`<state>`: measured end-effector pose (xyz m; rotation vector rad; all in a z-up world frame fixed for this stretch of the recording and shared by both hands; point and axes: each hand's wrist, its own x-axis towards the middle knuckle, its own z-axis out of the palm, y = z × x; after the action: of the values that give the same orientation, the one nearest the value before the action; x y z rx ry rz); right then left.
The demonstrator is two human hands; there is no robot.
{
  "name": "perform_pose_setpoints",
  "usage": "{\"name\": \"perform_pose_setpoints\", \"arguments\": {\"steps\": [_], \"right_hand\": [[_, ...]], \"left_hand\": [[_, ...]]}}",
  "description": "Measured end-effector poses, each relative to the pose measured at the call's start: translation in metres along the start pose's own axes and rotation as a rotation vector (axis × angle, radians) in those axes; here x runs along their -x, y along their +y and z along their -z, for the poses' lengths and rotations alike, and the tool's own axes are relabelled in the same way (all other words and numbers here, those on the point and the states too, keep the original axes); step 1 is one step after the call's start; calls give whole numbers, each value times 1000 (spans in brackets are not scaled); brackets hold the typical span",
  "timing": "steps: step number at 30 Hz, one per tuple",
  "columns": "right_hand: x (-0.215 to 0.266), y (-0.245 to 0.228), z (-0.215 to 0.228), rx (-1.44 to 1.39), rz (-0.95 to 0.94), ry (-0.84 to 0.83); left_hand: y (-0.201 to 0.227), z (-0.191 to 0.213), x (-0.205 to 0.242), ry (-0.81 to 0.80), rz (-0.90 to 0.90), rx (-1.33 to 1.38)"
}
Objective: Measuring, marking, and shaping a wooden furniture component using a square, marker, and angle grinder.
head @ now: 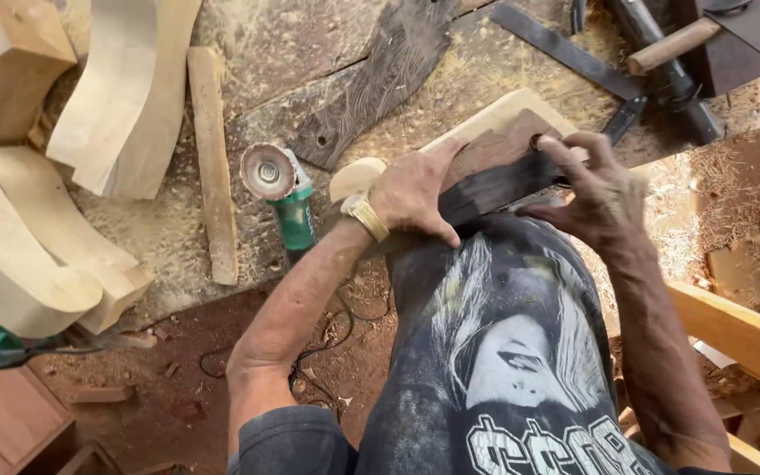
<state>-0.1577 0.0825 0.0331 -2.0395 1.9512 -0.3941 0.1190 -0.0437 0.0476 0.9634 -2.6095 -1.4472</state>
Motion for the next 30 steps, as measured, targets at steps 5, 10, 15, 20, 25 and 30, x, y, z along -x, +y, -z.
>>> {"name": "perform_pose_setpoints", "arguments": {"steps": [5,10,15,20,25,30], "right_hand": [[-5,15,-15,42,35,46],[-20,9,-4,112,75,51],[-13,26,-6,106,62,-40],[-34,-1,15,271,118,-107],[-29,-1,19,428,99,-159],[-36,8,25,301,132,-145]], "left_hand": [[16,-16,-2,118,65,-208],[3,-47,7,423,111,-516],[5,-40,55,505,315,-533],[-23,-40,86,490,560,-443],[-20,-34,88,423,539,-461],[-20,-12,84,362,497,-410]]}}
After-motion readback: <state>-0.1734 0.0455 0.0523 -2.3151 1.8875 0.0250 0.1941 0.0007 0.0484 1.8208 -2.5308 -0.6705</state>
